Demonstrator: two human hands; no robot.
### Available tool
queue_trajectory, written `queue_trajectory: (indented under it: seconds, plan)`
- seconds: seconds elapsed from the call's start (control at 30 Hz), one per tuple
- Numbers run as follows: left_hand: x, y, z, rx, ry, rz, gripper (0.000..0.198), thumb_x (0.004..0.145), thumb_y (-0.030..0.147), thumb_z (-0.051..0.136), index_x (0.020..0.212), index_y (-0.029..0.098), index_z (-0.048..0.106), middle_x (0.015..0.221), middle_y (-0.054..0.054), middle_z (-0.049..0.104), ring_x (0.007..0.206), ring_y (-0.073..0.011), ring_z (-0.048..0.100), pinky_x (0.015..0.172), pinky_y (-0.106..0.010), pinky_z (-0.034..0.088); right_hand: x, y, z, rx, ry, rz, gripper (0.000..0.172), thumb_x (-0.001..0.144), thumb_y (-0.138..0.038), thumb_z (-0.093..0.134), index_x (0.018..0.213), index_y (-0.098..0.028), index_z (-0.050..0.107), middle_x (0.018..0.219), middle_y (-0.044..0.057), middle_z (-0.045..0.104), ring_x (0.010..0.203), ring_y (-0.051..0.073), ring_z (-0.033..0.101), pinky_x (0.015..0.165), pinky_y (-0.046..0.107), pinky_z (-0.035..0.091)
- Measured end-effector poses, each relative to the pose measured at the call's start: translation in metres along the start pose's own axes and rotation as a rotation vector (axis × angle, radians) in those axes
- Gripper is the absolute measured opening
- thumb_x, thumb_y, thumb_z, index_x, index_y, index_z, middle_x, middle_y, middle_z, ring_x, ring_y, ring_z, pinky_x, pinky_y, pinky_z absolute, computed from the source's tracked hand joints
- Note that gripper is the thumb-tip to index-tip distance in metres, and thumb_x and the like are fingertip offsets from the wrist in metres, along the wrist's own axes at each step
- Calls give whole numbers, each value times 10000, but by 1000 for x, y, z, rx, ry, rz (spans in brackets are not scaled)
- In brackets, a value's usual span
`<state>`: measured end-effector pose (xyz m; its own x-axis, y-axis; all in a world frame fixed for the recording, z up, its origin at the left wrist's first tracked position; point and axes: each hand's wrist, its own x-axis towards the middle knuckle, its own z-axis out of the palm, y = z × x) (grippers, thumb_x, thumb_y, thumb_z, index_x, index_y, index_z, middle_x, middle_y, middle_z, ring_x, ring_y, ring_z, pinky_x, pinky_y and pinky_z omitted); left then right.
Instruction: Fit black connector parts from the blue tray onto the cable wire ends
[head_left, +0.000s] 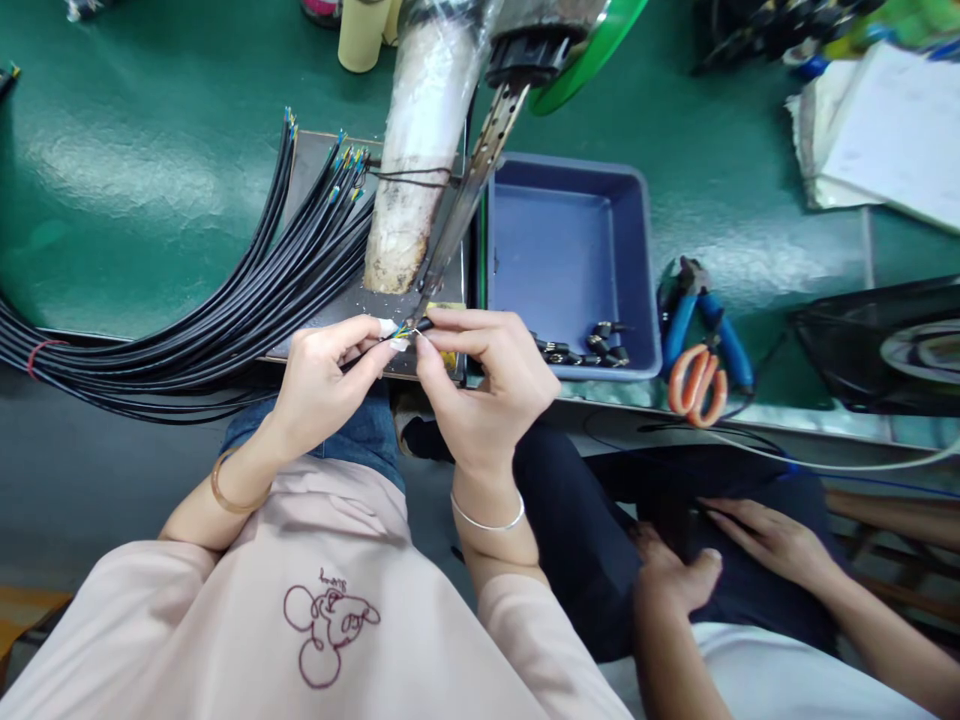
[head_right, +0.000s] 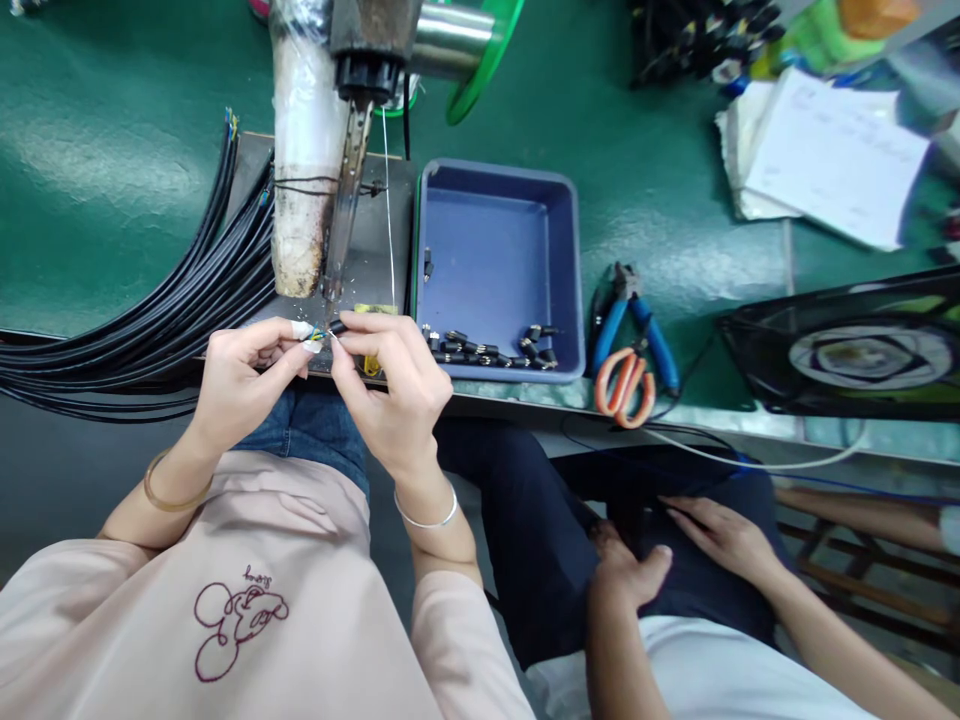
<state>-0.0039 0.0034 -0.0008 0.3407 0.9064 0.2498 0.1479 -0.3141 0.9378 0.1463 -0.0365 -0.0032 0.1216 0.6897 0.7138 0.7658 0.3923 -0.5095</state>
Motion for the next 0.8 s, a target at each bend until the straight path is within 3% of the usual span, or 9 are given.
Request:
queue_trajectory:
  seconds: [0.33,0.8]
  plan:
    - [1,2,-1,-15,0,36,189,940,280,643,804,150,661,601,33,606,509,-71,541,515,-182,440,0,-2,-1,47,18,35,139,860,-106,699,812,-227,649,897,19,780,858,194,760,759,343,621]
    - [0,1,1,-64,-28,-94,140,917,229,621,799,158,644,591,26,606,516,-84,553,532,-195,458,-2,-1,-2,12,-1,24,138,862,-112,709,807,-224,651,890,17,786,847,195,761,749,350,628]
